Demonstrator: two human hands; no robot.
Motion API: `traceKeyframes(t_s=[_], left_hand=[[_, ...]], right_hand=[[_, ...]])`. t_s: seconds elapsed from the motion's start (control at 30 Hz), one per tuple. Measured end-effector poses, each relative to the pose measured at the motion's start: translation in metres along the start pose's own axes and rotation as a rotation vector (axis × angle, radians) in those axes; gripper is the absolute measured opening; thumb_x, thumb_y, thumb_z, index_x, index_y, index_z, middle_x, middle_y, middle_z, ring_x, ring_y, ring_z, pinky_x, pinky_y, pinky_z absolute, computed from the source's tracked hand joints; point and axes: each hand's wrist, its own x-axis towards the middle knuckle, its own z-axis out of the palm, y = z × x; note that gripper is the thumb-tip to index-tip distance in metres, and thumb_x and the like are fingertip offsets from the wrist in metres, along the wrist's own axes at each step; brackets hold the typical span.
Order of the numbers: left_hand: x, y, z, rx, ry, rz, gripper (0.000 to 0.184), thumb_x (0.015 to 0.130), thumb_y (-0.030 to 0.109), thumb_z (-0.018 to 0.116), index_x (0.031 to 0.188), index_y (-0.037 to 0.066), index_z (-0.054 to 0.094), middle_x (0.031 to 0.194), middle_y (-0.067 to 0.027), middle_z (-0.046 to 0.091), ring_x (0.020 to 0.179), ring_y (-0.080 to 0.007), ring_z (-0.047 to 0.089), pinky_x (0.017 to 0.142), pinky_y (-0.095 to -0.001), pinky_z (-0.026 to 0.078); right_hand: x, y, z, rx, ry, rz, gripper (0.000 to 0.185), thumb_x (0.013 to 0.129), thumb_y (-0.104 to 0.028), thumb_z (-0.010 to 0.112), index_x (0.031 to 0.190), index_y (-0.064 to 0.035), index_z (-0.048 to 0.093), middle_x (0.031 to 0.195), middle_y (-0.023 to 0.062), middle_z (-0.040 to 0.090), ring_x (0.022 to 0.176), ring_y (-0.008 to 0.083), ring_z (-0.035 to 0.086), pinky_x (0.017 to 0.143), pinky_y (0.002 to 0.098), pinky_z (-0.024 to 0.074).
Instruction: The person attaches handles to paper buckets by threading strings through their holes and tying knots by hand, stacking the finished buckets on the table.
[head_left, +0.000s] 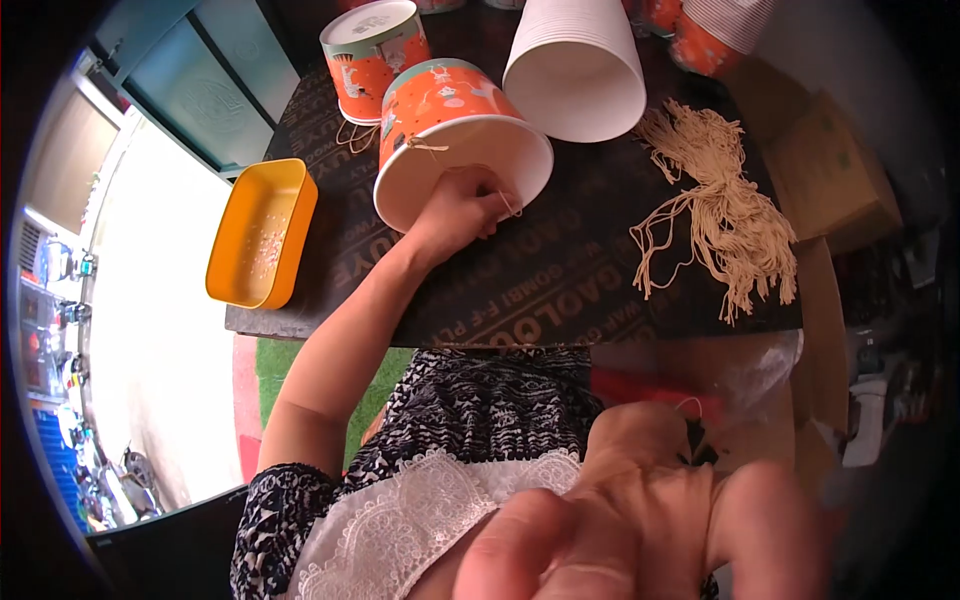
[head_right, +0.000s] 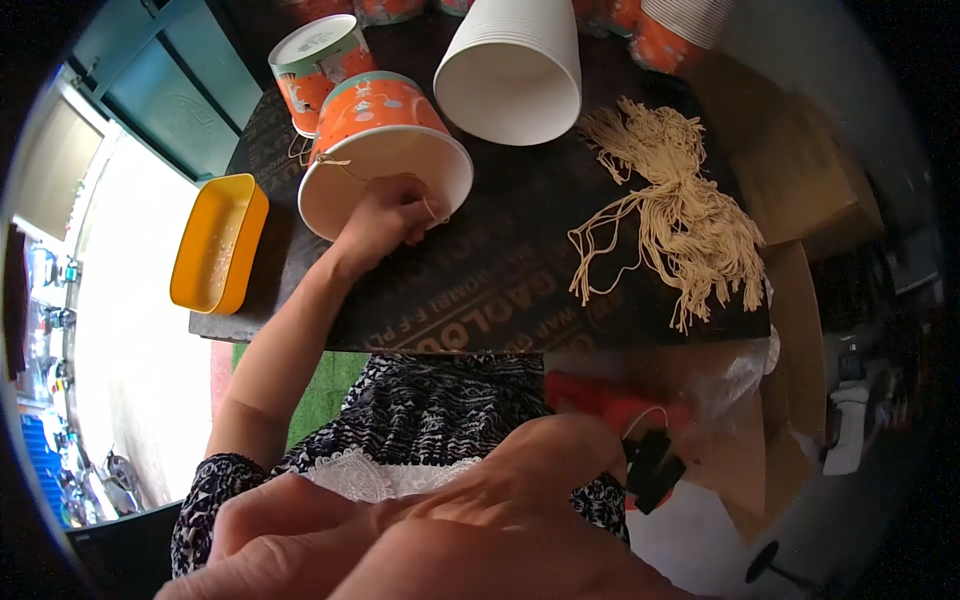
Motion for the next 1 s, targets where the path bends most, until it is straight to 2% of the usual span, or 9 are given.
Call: traceKeyframes(t_s=[0.43,0.73,0.83,0.9,0.97,1.0], left_hand=[[-0.003,0.004,0.002,0.065,0.021,0.018,0.019,0.087,0.018,0.068,0.09,-0.001,0.069,0.069,-0.0052,0.061,0.058,-0.0115,0.057,0.054,-0.0258,0.046],[-0.001,-0.001,0.002,0.0,0.023,0.033,0.018,0.087,0.015,0.066,0.089,-0.002,0.069,0.073,-0.0052,0.063,0.06,-0.0106,0.057,0.055,-0.0259,0.047],[0.001,-0.008,0.003,-0.035,0.041,0.025,0.017,0.086,0.014,0.066,0.09,-0.003,0.069,0.075,-0.0056,0.064,0.061,-0.0109,0.057,0.056,-0.026,0.047],[-0.002,-0.002,0.002,-0.059,0.061,0.029,0.017,0.086,0.014,0.067,0.091,-0.003,0.068,0.074,-0.0062,0.064,0.061,-0.0113,0.057,0.056,-0.0261,0.047],[0.0,-0.005,-0.001,-0.066,0.032,0.015,0.018,0.086,0.014,0.067,0.091,-0.003,0.068,0.074,-0.0062,0.063,0.062,-0.0114,0.057,0.056,-0.0261,0.047],[0.001,-0.006,-0.002,-0.071,0.013,0.009,0.018,0.086,0.015,0.068,0.091,-0.003,0.068,0.073,-0.0062,0.063,0.062,-0.0114,0.058,0.056,-0.0261,0.047]], right_hand=[[-0.009,-0.002,-0.002,-0.037,-0.018,-0.047,0.079,0.083,-0.054,0.064,0.134,0.0029,0.044,0.11,0.0076,0.057,0.103,0.0183,0.053,0.092,0.0285,0.0407],[-0.012,-0.002,-0.024,-0.071,-0.018,-0.156,0.074,0.082,-0.048,0.069,0.132,0.0023,0.047,0.106,0.0067,0.056,0.097,0.0175,0.054,0.088,0.0277,0.0417],[-0.019,-0.011,-0.048,-0.212,0.13,-0.222,0.072,0.082,-0.046,0.07,0.131,0.0021,0.047,0.105,0.0065,0.056,0.095,0.0172,0.054,0.087,0.0274,0.0421],[-0.023,-0.034,-0.055,-0.404,0.36,-0.223,0.042,0.093,-0.022,0.063,0.129,-0.0043,0.049,0.1,0.0043,0.052,0.092,0.0177,0.052,0.079,0.0291,0.0439],[-0.029,-0.046,-0.068,-0.686,0.616,-0.176,0.031,0.098,-0.007,0.058,0.128,-0.0052,0.051,0.095,0.0037,0.051,0.089,0.0171,0.051,0.074,0.0298,0.0443],[-0.036,-0.05,-0.079,-0.878,0.755,-0.13,0.031,0.098,-0.005,0.057,0.128,-0.003,0.052,0.092,0.0042,0.053,0.087,0.0162,0.052,0.073,0.0297,0.0438]])
